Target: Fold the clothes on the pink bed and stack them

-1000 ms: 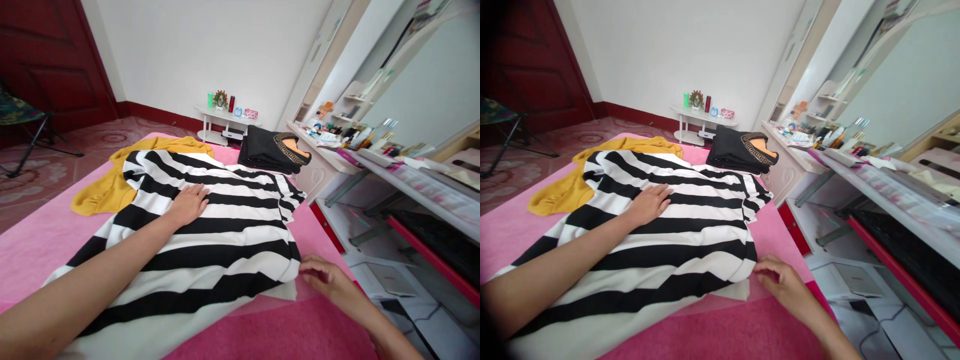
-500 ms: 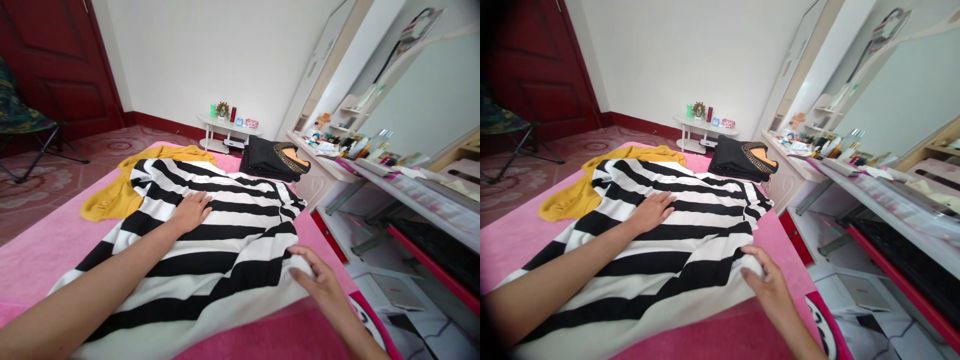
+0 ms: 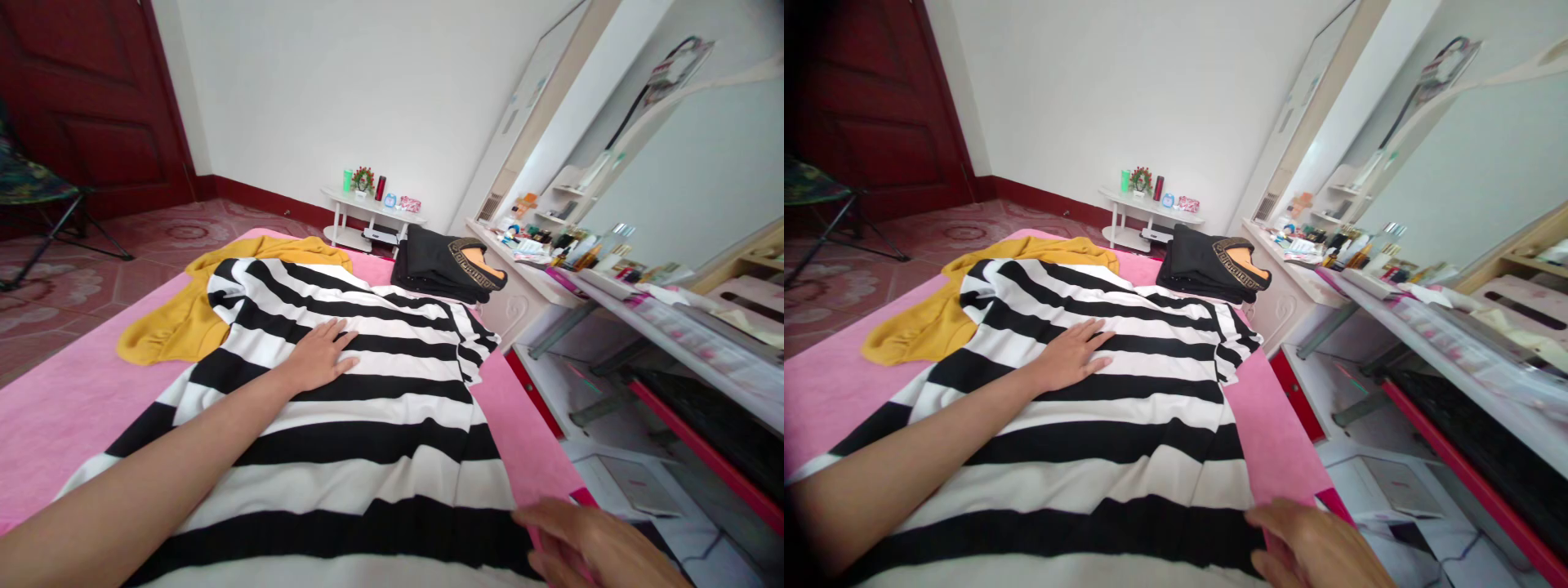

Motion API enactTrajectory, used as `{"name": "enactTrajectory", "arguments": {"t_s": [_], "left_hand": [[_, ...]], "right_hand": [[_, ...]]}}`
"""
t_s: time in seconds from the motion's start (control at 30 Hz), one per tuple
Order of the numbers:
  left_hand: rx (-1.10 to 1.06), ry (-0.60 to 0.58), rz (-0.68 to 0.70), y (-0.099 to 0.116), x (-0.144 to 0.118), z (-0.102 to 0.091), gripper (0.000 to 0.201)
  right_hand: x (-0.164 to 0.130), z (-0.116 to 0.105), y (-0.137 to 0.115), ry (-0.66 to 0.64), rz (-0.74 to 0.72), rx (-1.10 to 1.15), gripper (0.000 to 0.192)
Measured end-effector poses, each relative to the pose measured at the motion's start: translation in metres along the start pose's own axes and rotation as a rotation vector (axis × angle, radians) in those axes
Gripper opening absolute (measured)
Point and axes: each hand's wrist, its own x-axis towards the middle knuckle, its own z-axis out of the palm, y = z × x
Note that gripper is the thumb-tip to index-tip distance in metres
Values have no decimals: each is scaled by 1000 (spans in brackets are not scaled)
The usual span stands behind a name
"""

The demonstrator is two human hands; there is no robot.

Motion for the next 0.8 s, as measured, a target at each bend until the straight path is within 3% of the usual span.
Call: {"name": "enactTrajectory", "arguments": {"t_s": [0.07, 0.2, 0.27, 0.37, 0.43, 0.5, 0.6, 0.7, 0.8], "left_hand": [[8, 6, 1, 0, 0, 0, 62], [6, 11, -8, 1, -2, -4, 61], [3, 17, -14, 1, -3, -5, 59], [-1, 26, -22, 3, -3, -6, 58], [-7, 28, -26, 4, -4, -7, 58], [-19, 31, -31, 4, -4, -9, 57], [-38, 36, -37, 4, -5, -12, 55], [-58, 35, -36, 5, -5, -13, 54], [-112, 48, -31, 5, -4, -14, 53]], "right_hand": [[23, 3, -34, -154, -129, -83, 40], [76, 21, -100, -261, -417, -103, 71], [106, 34, -125, -325, -519, -80, 75], [157, 62, -147, -232, -619, -93, 72], [193, 85, -149, -73, -607, -140, 68], [226, 111, -140, 62, -497, -210, 63], [261, 142, -118, 121, -315, -316, 58], [275, 156, -99, 156, -298, -363, 57], [277, 156, -93, 166, -320, -342, 55]]}}
